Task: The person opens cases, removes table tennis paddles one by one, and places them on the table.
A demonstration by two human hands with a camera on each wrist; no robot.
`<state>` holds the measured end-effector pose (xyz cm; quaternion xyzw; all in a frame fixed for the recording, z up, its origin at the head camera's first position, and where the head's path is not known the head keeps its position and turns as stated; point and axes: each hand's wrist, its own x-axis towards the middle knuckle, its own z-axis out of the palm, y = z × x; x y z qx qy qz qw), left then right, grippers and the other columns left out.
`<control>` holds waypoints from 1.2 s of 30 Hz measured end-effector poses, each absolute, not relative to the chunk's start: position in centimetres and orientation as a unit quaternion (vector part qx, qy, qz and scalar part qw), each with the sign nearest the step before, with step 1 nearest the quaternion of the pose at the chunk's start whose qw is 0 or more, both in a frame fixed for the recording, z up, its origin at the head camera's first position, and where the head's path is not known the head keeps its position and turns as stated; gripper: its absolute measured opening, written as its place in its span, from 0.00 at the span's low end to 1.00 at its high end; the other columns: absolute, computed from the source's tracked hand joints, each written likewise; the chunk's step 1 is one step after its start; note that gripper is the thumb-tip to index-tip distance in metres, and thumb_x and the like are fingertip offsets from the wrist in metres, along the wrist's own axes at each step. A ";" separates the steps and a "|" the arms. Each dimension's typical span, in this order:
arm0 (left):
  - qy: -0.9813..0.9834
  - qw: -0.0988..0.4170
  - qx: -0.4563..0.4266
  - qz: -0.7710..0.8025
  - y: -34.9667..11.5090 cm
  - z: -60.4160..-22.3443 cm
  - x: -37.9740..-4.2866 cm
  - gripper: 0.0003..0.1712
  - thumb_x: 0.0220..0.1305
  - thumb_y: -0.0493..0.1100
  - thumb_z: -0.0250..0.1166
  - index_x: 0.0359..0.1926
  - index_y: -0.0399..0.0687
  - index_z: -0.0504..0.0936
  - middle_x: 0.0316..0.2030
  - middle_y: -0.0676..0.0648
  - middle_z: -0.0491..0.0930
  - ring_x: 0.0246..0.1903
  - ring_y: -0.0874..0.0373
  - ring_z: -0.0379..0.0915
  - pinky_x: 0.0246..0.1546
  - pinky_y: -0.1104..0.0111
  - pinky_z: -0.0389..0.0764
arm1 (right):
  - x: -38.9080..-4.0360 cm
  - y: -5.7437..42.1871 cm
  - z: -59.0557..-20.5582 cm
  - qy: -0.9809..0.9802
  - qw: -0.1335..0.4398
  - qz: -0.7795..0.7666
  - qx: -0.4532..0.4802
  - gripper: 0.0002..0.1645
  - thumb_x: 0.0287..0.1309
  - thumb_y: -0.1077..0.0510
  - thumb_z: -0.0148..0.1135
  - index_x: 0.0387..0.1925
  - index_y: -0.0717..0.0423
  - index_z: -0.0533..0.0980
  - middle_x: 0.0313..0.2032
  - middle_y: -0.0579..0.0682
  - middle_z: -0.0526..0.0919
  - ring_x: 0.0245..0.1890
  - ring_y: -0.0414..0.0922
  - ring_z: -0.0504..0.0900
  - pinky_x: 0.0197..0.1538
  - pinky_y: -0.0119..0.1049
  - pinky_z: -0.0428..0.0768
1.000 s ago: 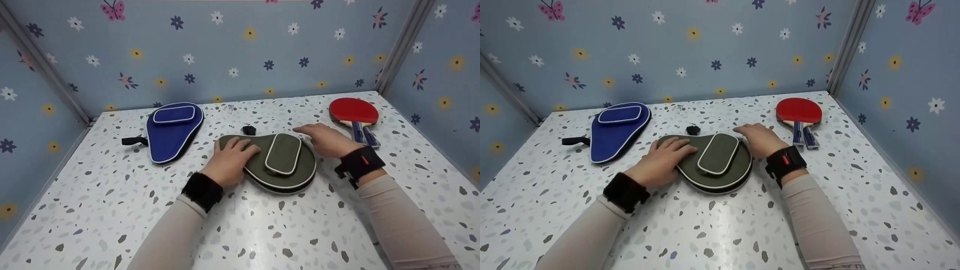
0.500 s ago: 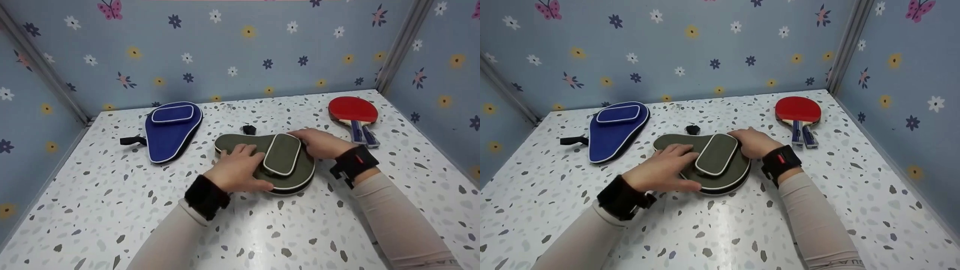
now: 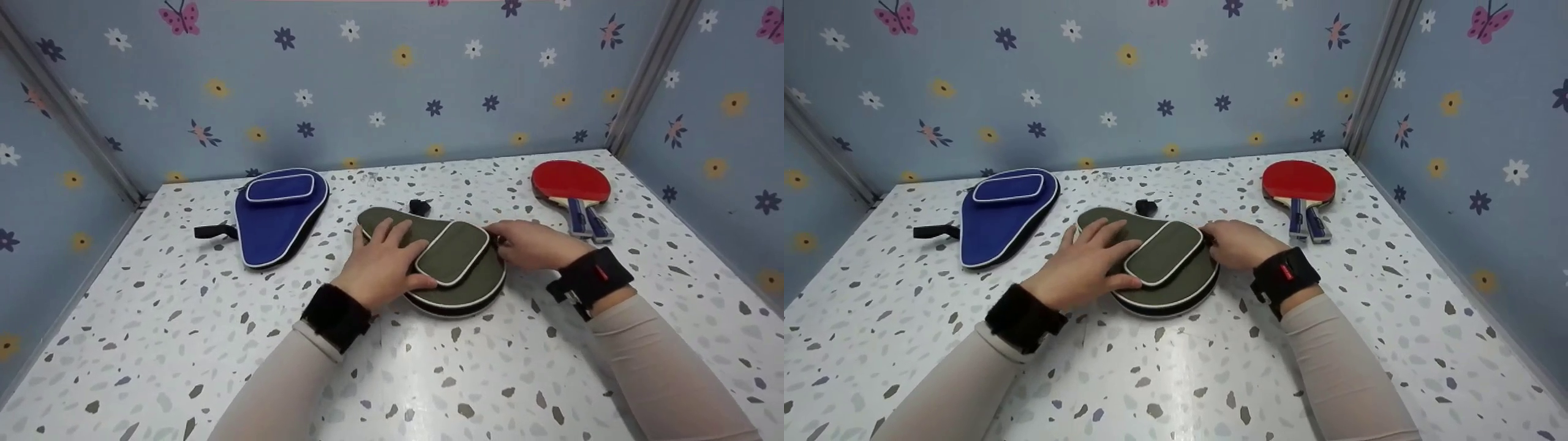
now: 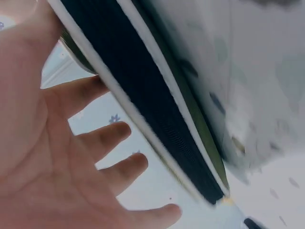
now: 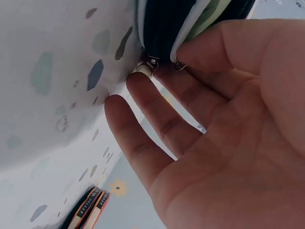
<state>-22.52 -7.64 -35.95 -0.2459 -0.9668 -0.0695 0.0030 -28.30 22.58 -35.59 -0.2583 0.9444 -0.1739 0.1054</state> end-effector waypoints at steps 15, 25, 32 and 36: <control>-0.946 -0.030 -0.295 -0.135 -10.0 -36.8 -24.6 0.41 0.83 0.63 0.60 0.85 0.48 0.68 0.85 0.36 0.57 0.84 0.33 0.49 0.83 0.47 0.53 | -27.5 23.3 -36.3 0.946 0.055 -0.171 -0.269 0.27 0.72 0.72 0.62 0.70 0.65 0.79 0.62 0.64 0.86 0.66 0.65 0.82 0.71 0.64 0.75; -0.945 -0.034 -0.292 -0.141 -9.9 -36.6 -24.4 0.41 0.83 0.63 0.61 0.85 0.48 0.68 0.85 0.37 0.56 0.84 0.32 0.48 0.83 0.46 0.54 | -28.2 24.0 -37.8 0.954 -0.017 -0.148 -0.262 0.09 0.69 0.69 0.66 0.47 0.60 0.85 0.43 0.56 0.85 0.49 0.58 0.85 0.58 0.59 0.82; -0.945 -0.035 -0.291 -0.144 -10.0 -36.7 -24.4 0.41 0.82 0.64 0.61 0.85 0.49 0.68 0.86 0.37 0.56 0.84 0.33 0.48 0.83 0.46 0.54 | -28.2 24.3 -37.3 0.956 0.002 -0.143 -0.256 0.03 0.74 0.64 0.67 0.41 0.58 0.85 0.38 0.52 0.84 0.42 0.53 0.83 0.51 0.56 0.83; -0.945 -0.035 -0.291 -0.145 -10.0 -36.7 -24.4 0.41 0.82 0.64 0.61 0.85 0.49 0.68 0.85 0.37 0.56 0.84 0.33 0.48 0.83 0.46 0.54 | -28.2 24.6 -37.0 0.960 0.008 -0.140 -0.241 0.05 0.73 0.63 0.69 0.39 0.55 0.88 0.33 0.48 0.86 0.38 0.50 0.84 0.49 0.54 0.83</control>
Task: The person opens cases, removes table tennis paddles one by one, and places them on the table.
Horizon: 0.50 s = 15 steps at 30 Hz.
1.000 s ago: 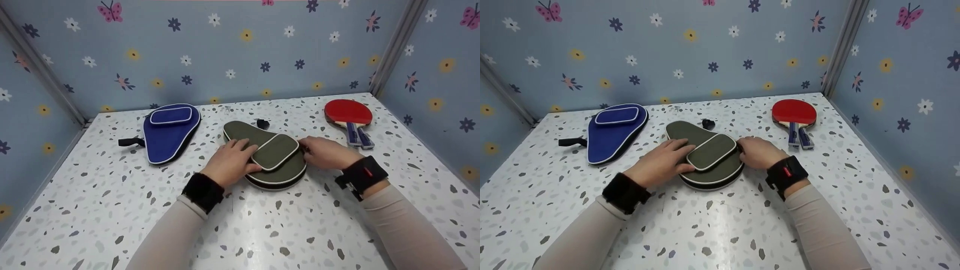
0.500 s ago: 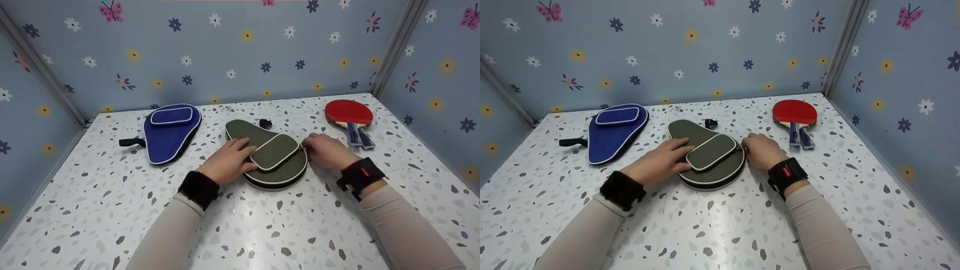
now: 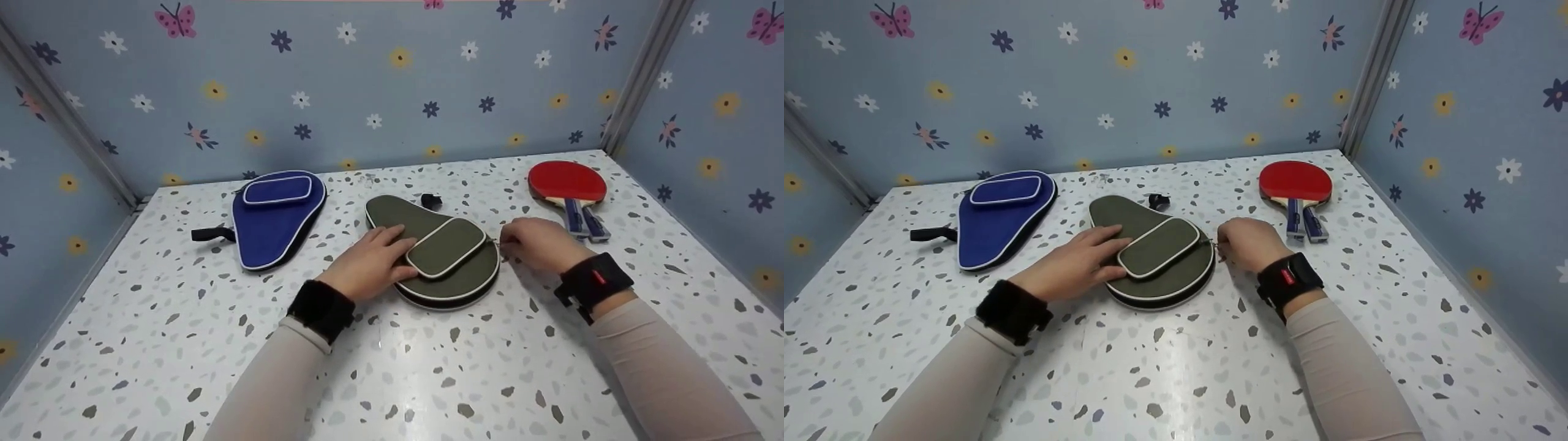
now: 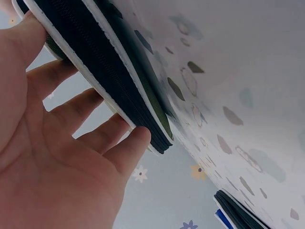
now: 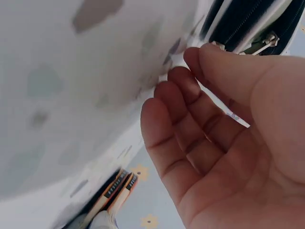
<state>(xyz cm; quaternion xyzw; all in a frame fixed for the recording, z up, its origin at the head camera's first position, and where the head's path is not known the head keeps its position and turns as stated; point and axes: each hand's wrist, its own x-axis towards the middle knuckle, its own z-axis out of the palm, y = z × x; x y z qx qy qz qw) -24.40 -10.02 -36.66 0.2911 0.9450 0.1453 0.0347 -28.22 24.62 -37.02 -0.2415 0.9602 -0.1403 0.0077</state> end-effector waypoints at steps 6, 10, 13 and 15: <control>0.943 0.024 0.301 0.141 -10.1 -36.7 -24.4 0.40 0.82 0.62 0.62 0.83 0.46 0.70 0.84 0.35 0.58 0.83 0.32 0.51 0.83 0.46 0.55 | -28.1 24.6 -36.8 0.962 -0.001 -0.138 -0.235 0.07 0.72 0.63 0.70 0.36 0.52 0.89 0.30 0.45 0.86 0.36 0.49 0.84 0.47 0.52 0.82; 0.943 0.021 0.303 0.139 -10.1 -36.7 -24.4 0.40 0.82 0.62 0.62 0.83 0.46 0.70 0.84 0.35 0.59 0.83 0.31 0.51 0.82 0.45 0.56 | -28.0 24.4 -36.8 0.962 -0.003 -0.131 -0.238 0.07 0.72 0.65 0.69 0.40 0.52 0.90 0.34 0.46 0.89 0.41 0.51 0.87 0.53 0.55 0.84; 0.944 0.024 0.301 0.136 -10.1 -36.7 -24.4 0.40 0.83 0.63 0.61 0.84 0.47 0.69 0.85 0.36 0.58 0.83 0.31 0.51 0.83 0.46 0.56 | -28.1 24.3 -36.9 0.962 -0.005 -0.130 -0.242 0.07 0.72 0.65 0.69 0.41 0.53 0.90 0.36 0.47 0.89 0.43 0.52 0.87 0.54 0.55 0.84; 0.944 0.027 0.299 0.135 -10.0 -36.8 -24.4 0.40 0.83 0.63 0.61 0.84 0.48 0.69 0.85 0.36 0.58 0.83 0.32 0.50 0.83 0.46 0.55 | -28.1 24.2 -37.0 0.961 -0.008 -0.130 -0.243 0.07 0.72 0.65 0.69 0.41 0.52 0.90 0.36 0.47 0.89 0.43 0.51 0.87 0.53 0.55 0.84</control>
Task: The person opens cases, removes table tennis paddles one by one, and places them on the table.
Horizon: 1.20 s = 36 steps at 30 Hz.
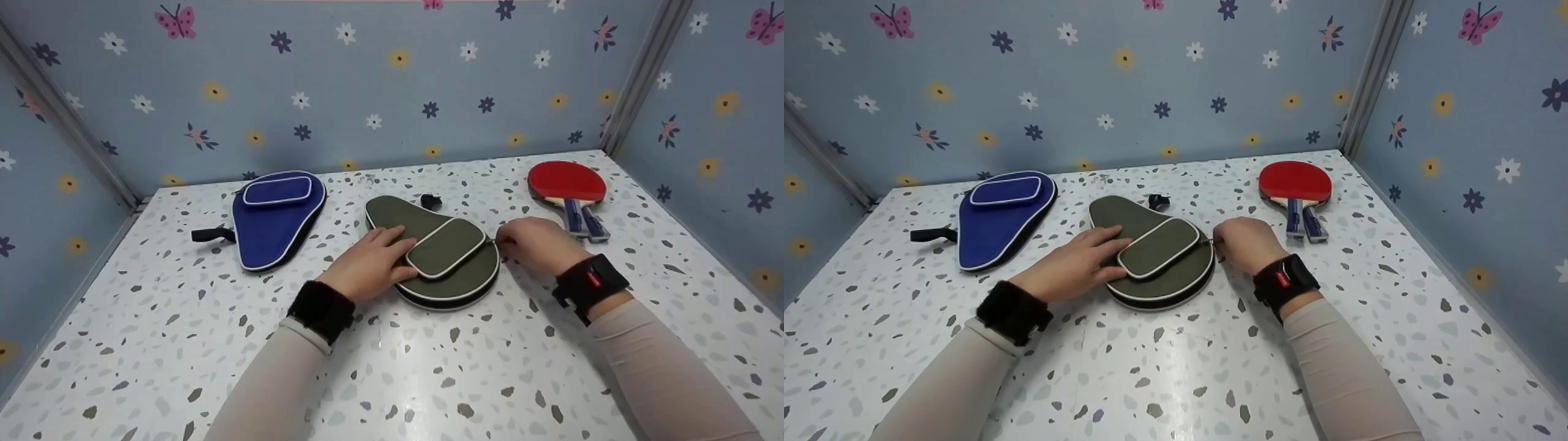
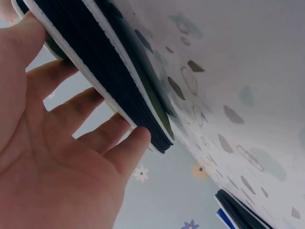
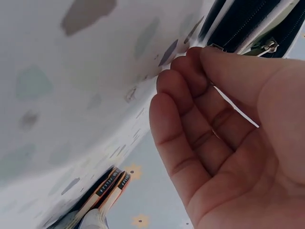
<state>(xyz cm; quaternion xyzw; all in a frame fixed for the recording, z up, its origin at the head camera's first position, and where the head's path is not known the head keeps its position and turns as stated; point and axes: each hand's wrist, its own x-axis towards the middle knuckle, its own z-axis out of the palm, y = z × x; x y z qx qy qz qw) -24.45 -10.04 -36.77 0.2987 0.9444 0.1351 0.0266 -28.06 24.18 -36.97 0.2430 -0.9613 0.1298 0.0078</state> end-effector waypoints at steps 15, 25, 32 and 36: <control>0.950 0.026 0.288 0.120 -9.7 -36.5 -24.3 0.40 0.83 0.64 0.61 0.84 0.49 0.69 0.85 0.37 0.58 0.83 0.33 0.52 0.83 0.48 0.53 | -27.4 23.8 -36.2 -0.964 0.009 0.108 0.244 0.13 0.73 0.64 0.64 0.32 0.51 0.87 0.28 0.45 0.83 0.33 0.49 0.80 0.44 0.52 0.80; 0.950 0.031 0.287 0.120 -9.7 -36.5 -24.4 0.40 0.83 0.63 0.60 0.85 0.49 0.68 0.85 0.37 0.58 0.83 0.34 0.52 0.83 0.48 0.54 | -26.6 24.0 -35.3 -0.960 -0.022 0.086 0.265 0.10 0.66 0.65 0.67 0.30 0.50 0.87 0.26 0.44 0.81 0.31 0.48 0.78 0.41 0.51 0.79; 0.950 0.031 0.286 0.118 -9.7 -36.5 -24.4 0.40 0.83 0.64 0.60 0.85 0.50 0.68 0.85 0.37 0.57 0.83 0.33 0.51 0.83 0.47 0.53 | -25.7 23.6 -34.5 -0.955 -0.060 0.089 0.275 0.07 0.67 0.62 0.71 0.33 0.50 0.91 0.27 0.42 0.84 0.30 0.45 0.79 0.42 0.50 0.82; 0.950 0.029 0.288 0.116 -9.7 -36.5 -24.4 0.40 0.83 0.64 0.60 0.85 0.50 0.68 0.85 0.37 0.58 0.83 0.33 0.52 0.83 0.46 0.53 | -25.3 23.3 -34.1 -0.954 -0.074 0.082 0.279 0.09 0.65 0.63 0.70 0.29 0.49 0.88 0.24 0.42 0.80 0.29 0.45 0.76 0.39 0.47 0.79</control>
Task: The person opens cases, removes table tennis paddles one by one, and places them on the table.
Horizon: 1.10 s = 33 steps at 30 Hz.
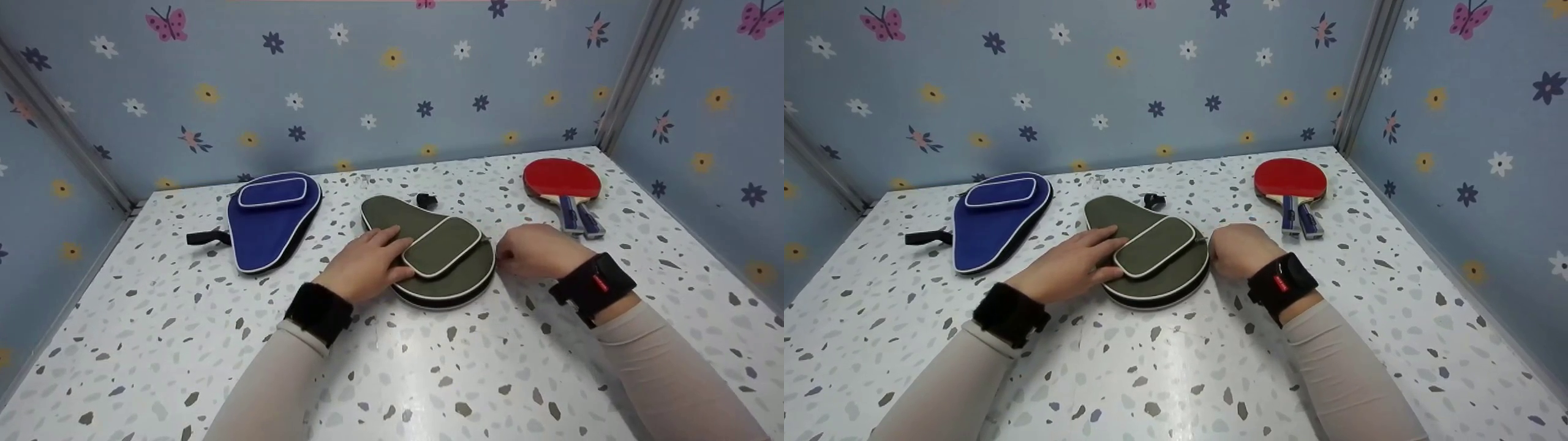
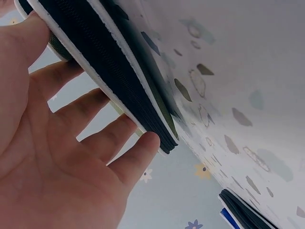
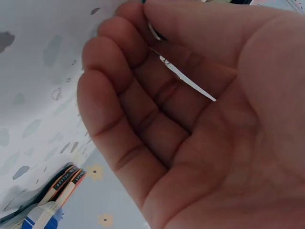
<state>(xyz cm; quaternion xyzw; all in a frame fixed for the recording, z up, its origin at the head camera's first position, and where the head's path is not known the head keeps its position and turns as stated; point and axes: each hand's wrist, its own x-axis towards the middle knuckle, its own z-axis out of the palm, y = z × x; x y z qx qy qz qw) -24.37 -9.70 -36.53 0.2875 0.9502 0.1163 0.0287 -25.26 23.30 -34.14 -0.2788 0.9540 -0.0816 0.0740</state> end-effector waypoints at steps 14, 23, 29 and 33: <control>0.959 0.006 0.265 0.100 -9.7 -36.7 -24.1 0.40 0.81 0.67 0.60 0.83 0.56 0.71 0.84 0.42 0.62 0.82 0.38 0.58 0.74 0.32 0.63 | -25.0 22.8 -33.9 0.949 0.085 -0.073 -0.296 0.09 0.64 0.63 0.70 0.29 0.48 0.88 0.23 0.41 0.79 0.29 0.45 0.77 0.38 0.45 0.79; 0.957 -0.009 0.284 0.054 -8.1 -35.9 -22.8 0.48 0.73 0.77 0.63 0.80 0.53 0.76 0.68 0.40 0.75 0.66 0.36 0.70 0.71 0.42 0.67 | -25.6 23.4 -34.5 0.968 0.048 -0.058 -0.240 0.11 0.66 0.63 0.65 0.26 0.51 0.84 0.25 0.47 0.81 0.28 0.49 0.78 0.39 0.51 0.81; 0.937 -0.001 0.344 0.068 -8.6 -35.9 -23.3 0.48 0.59 0.76 0.78 0.72 0.56 0.81 0.69 0.42 0.71 0.71 0.41 0.64 0.77 0.40 0.59 | -25.8 23.7 -34.8 0.974 0.032 -0.051 -0.220 0.11 0.67 0.66 0.62 0.33 0.55 0.88 0.28 0.49 0.85 0.32 0.52 0.83 0.45 0.56 0.83; 0.928 0.005 0.359 0.096 -9.2 -36.7 -23.9 0.48 0.56 0.74 0.81 0.71 0.58 0.78 0.84 0.39 0.58 0.84 0.33 0.46 0.80 0.30 0.44 | -26.1 23.7 -35.1 0.974 0.026 -0.050 -0.217 0.10 0.68 0.65 0.63 0.35 0.55 0.88 0.30 0.50 0.86 0.33 0.53 0.84 0.46 0.58 0.84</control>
